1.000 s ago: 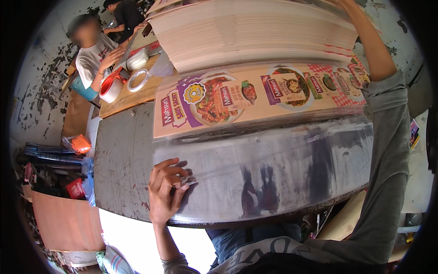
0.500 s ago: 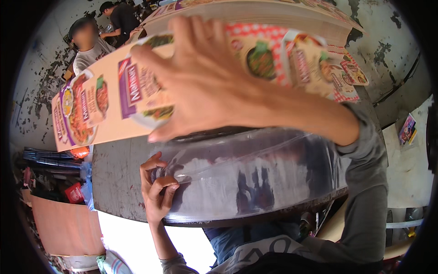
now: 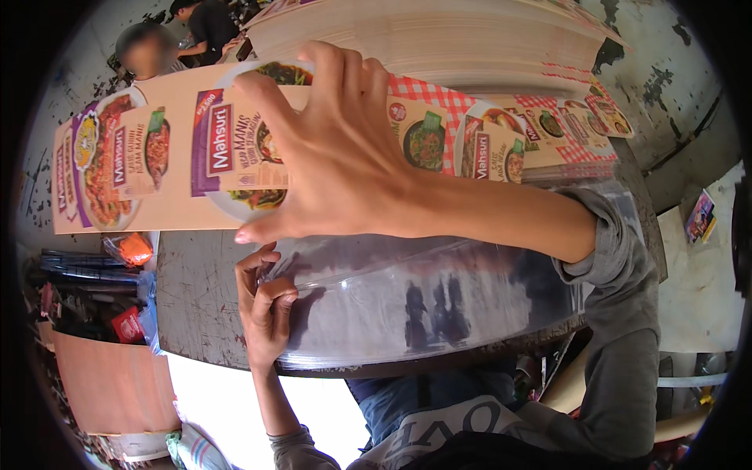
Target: The person is separating printed food packaging labels from a large stack and placing them onto another stack by hand.
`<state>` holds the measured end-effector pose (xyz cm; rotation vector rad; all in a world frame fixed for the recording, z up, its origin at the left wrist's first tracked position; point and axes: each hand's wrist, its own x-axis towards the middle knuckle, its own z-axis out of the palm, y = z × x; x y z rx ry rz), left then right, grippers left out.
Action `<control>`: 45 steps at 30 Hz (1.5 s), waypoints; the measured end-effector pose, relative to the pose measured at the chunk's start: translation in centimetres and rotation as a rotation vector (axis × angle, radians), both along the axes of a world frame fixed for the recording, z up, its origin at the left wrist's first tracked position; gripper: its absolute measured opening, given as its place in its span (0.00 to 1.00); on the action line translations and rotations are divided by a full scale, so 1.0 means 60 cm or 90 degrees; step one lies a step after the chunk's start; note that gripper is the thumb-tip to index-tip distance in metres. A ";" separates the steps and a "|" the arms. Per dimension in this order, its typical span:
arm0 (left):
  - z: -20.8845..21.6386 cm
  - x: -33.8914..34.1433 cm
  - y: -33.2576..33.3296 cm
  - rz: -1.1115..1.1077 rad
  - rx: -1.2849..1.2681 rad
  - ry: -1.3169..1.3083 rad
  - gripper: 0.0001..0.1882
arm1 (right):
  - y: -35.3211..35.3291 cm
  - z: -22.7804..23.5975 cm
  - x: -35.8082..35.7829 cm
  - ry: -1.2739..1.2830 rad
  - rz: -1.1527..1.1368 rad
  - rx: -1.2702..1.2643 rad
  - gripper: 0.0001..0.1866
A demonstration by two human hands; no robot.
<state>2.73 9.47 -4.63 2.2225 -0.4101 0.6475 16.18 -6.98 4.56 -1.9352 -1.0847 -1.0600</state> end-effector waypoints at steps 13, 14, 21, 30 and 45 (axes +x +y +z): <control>0.014 0.012 -0.003 0.065 -0.092 0.060 0.02 | -0.173 -0.066 0.065 0.186 -0.118 -0.202 0.35; 0.015 0.013 0.000 0.065 -0.087 0.068 0.02 | -0.185 -0.067 0.067 0.206 -0.106 -0.225 0.33; -0.002 0.013 0.026 0.033 -0.220 0.093 0.06 | -0.214 -0.065 0.103 0.336 0.005 -0.286 0.26; 0.003 0.014 0.017 0.109 -0.310 0.161 0.02 | -0.269 -0.066 0.112 0.267 0.000 -0.335 0.27; 0.011 0.027 0.009 0.172 -0.306 0.170 0.11 | -0.365 -0.065 0.108 0.423 -0.057 -0.287 0.21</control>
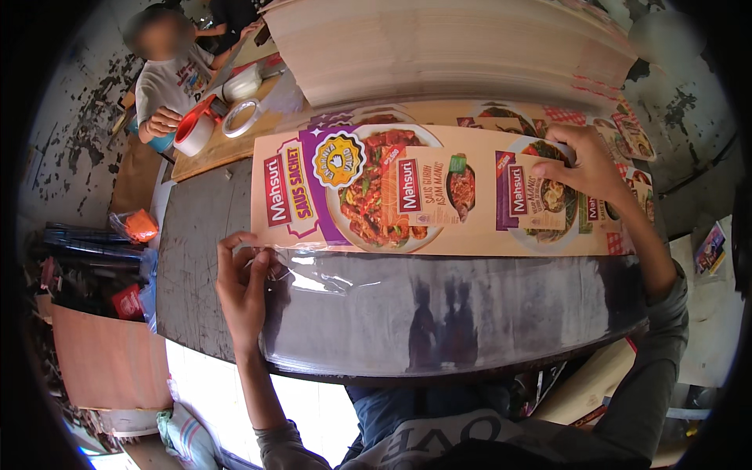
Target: The person is separating printed food packaging labels from a large stack and placing them onto another stack by hand.
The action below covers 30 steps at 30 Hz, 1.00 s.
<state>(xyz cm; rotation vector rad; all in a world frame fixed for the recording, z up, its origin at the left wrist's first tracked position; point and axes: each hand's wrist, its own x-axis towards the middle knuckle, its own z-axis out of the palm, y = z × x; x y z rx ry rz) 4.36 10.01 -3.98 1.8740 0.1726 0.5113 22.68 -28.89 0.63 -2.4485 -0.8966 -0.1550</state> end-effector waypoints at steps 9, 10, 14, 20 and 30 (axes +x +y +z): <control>0.007 0.004 0.012 -0.005 -0.087 0.036 0.22 | 0.000 -0.005 0.000 -0.089 0.047 0.013 0.20; 0.006 0.004 0.013 -0.005 -0.105 0.040 0.21 | 0.001 -0.004 0.000 -0.080 0.043 0.015 0.20; -0.002 0.003 0.016 0.027 -0.119 0.040 0.19 | 0.003 0.005 -0.006 -0.030 0.014 0.020 0.20; -0.006 0.003 0.014 0.083 -0.081 0.027 0.14 | 0.000 0.000 -0.003 -0.084 0.062 0.026 0.18; -0.008 0.005 0.012 0.125 -0.119 0.022 0.10 | -0.005 0.008 -0.012 -0.126 0.051 0.027 0.18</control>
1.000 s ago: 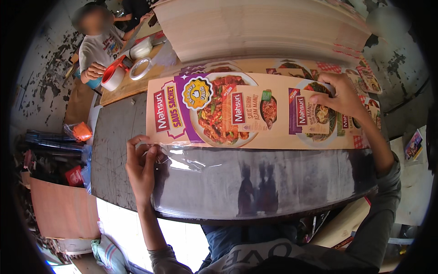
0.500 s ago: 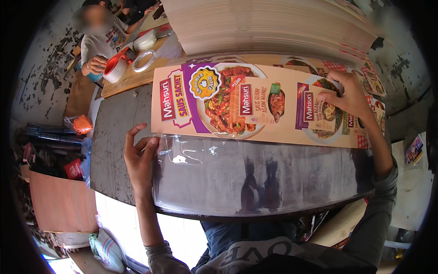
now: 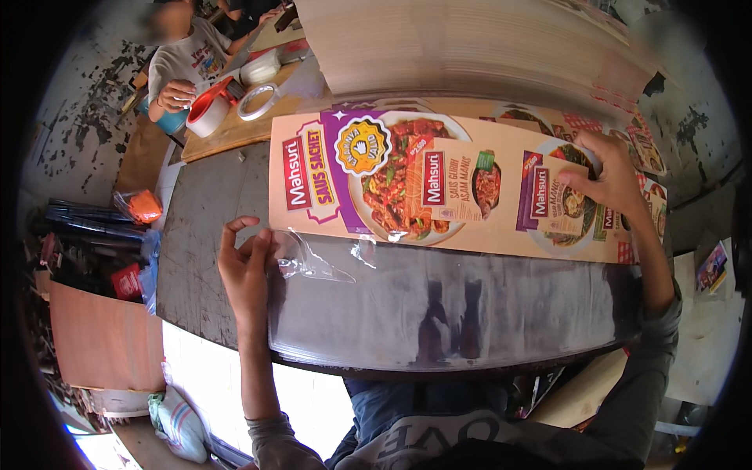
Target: The person is separating printed food packaging labels from a large stack and placing them onto another stack by hand.
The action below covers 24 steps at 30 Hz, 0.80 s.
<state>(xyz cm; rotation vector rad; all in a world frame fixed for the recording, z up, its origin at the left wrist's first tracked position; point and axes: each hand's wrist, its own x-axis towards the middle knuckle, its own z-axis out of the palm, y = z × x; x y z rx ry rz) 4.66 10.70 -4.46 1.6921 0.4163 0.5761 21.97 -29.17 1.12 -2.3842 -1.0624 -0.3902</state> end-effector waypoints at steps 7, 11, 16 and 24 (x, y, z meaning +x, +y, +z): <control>-0.008 -0.004 0.014 -0.027 0.004 0.014 0.08 | 0.006 0.006 -0.007 0.056 -0.012 -0.064 0.21; -0.005 0.005 0.008 0.001 0.002 0.006 0.07 | 0.011 0.001 -0.010 0.055 0.010 -0.088 0.22; 0.001 0.006 0.009 -0.007 0.029 -0.004 0.08 | 0.011 -0.006 -0.011 0.069 0.067 -0.100 0.21; 0.005 0.011 0.009 -0.020 0.057 -0.014 0.10 | 0.013 -0.015 -0.024 0.058 0.111 -0.111 0.21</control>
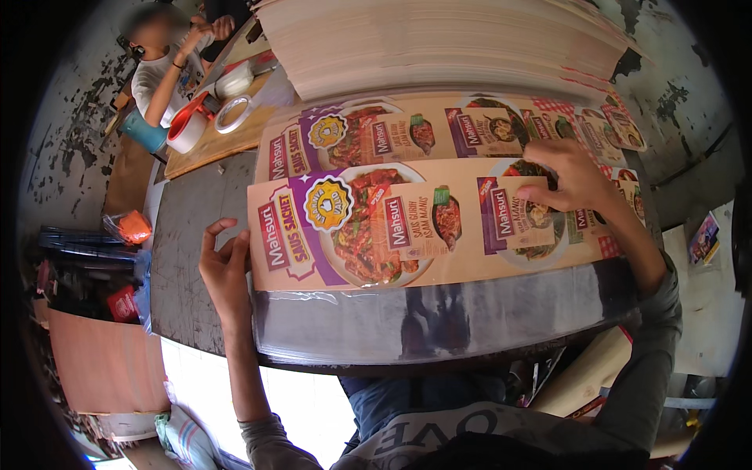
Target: The person is separating printed food packaging labels from a large stack and placing them onto another stack by hand.
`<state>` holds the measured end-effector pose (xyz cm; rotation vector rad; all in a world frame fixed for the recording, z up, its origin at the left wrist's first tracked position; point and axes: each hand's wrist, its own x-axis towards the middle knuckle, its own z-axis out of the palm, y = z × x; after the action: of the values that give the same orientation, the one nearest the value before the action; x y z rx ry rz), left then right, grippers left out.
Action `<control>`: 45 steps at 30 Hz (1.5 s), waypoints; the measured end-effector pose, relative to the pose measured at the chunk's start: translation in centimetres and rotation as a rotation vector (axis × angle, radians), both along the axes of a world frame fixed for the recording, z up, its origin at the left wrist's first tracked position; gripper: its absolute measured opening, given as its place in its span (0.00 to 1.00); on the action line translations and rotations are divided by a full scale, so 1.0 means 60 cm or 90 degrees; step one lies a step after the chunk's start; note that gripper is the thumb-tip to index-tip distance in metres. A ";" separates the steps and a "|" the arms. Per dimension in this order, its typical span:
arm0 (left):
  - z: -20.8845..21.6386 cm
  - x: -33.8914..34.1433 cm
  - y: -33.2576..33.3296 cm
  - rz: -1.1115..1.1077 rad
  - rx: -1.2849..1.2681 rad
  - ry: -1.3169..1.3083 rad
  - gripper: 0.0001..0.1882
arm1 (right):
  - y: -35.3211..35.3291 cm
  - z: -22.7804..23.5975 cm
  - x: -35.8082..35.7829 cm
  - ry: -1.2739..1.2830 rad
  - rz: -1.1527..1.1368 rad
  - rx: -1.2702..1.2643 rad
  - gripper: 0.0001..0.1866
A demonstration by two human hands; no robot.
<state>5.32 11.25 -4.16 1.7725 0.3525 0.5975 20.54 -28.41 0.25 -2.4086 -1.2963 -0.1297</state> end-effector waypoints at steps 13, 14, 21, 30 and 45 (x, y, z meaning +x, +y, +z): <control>0.055 0.015 -0.038 -0.192 0.676 0.029 0.24 | -0.094 0.025 -0.082 0.005 -0.228 0.012 0.20; 0.052 0.020 -0.041 -0.210 0.682 0.045 0.26 | -0.123 0.019 -0.090 0.010 -0.267 -0.009 0.22; 0.037 0.028 -0.047 -0.248 0.689 0.089 0.35 | -0.200 -0.010 -0.129 -0.046 -0.359 -0.102 0.36; 0.036 0.032 -0.048 -0.234 0.657 0.042 0.34 | -0.207 -0.032 -0.119 -0.047 -0.385 -0.026 0.39; 0.036 0.024 -0.051 -0.134 0.710 0.036 0.26 | -0.201 -0.030 -0.115 -0.135 -0.406 0.037 0.24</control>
<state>6.75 8.18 -1.99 2.8430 -0.1992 0.6373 13.62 -40.49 -1.55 -2.7219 -0.5385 -0.6001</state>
